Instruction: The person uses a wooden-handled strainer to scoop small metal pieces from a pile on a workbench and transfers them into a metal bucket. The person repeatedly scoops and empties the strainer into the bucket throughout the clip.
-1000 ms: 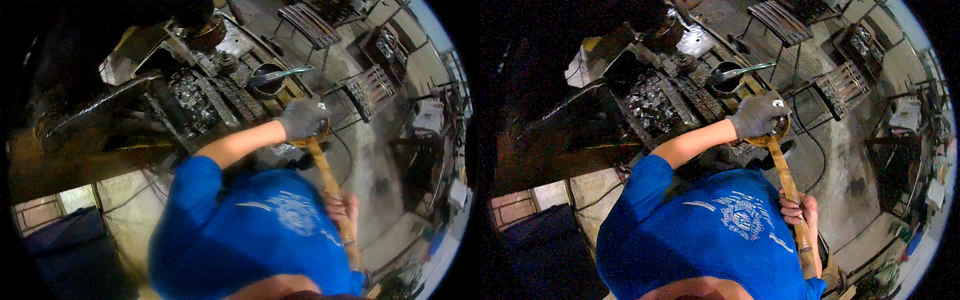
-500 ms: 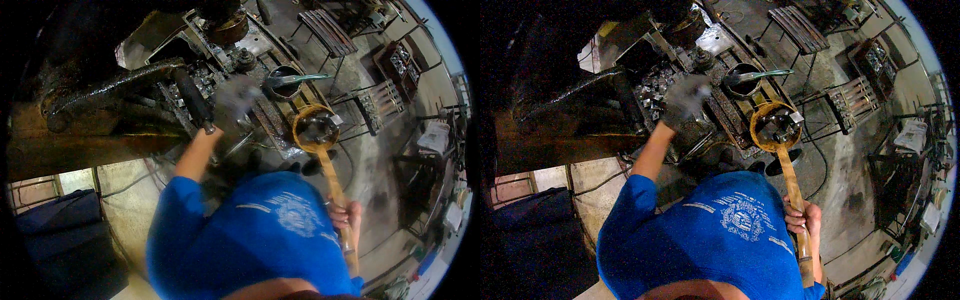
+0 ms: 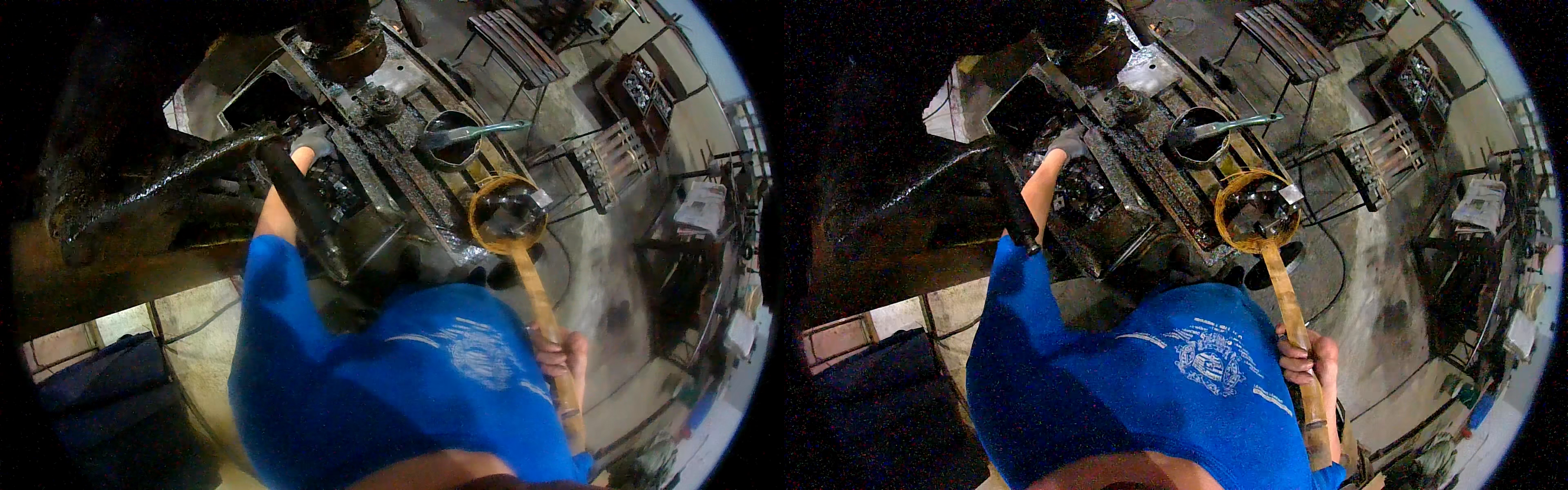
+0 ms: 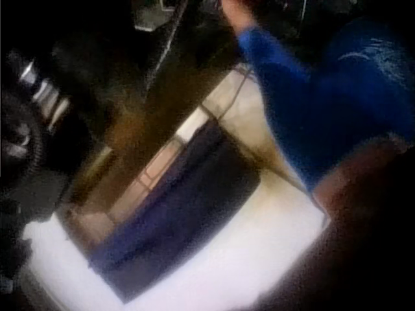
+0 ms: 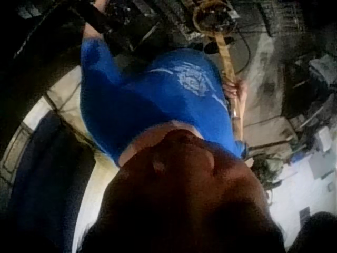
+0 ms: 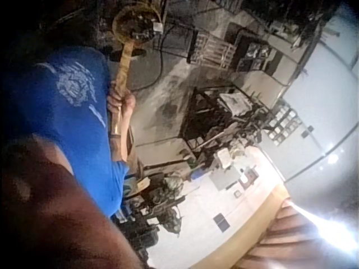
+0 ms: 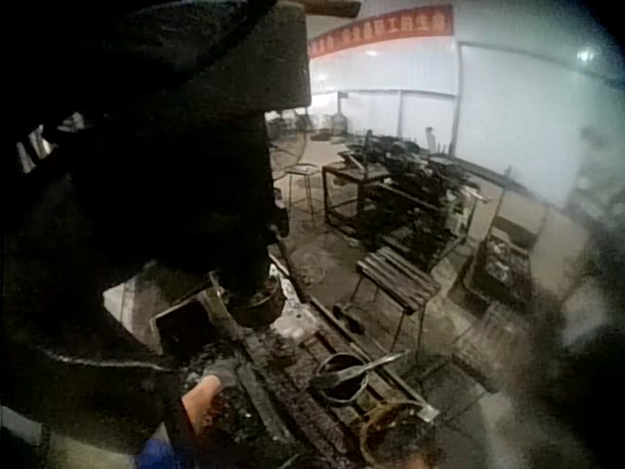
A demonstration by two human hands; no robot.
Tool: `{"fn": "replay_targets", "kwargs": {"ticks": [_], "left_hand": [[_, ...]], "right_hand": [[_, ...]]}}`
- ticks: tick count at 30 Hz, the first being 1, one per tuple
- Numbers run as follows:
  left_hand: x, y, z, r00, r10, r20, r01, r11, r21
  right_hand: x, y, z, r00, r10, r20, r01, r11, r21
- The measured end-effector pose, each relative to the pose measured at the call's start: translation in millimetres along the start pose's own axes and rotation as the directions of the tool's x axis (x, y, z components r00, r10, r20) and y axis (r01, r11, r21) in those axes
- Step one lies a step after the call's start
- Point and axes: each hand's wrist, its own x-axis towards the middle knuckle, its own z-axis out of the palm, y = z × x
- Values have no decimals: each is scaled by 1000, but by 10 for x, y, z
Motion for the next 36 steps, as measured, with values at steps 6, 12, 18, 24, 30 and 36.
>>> {"fn": "replay_targets", "kwargs": {"ticks": [6,12,18,24,30,36], "left_hand": [[9,-29,258,981,56,-187,-87,983,-164],[513,-284,499,995,47,-90,-31,986,166],[522,-130,315,998,55,-31,-61,954,-295],[-379,-63,192,964,47,-261,-60,997,-40],[-548,278,-5,979,124,-163,-123,992,14],[-345,178,0,972,168,-164,-169,986,11]], "right_hand": [[15,-9,-40,998,20,52,-21,1000,12],[-18,20,-20,997,24,73,-30,996,84],[-41,32,-114,1000,3,7,-4,995,102],[11,-18,-129,994,59,94,-69,992,107],[-13,11,-140,997,15,82,-25,993,116],[-3,30,-148,998,9,59,-17,992,128]]}}
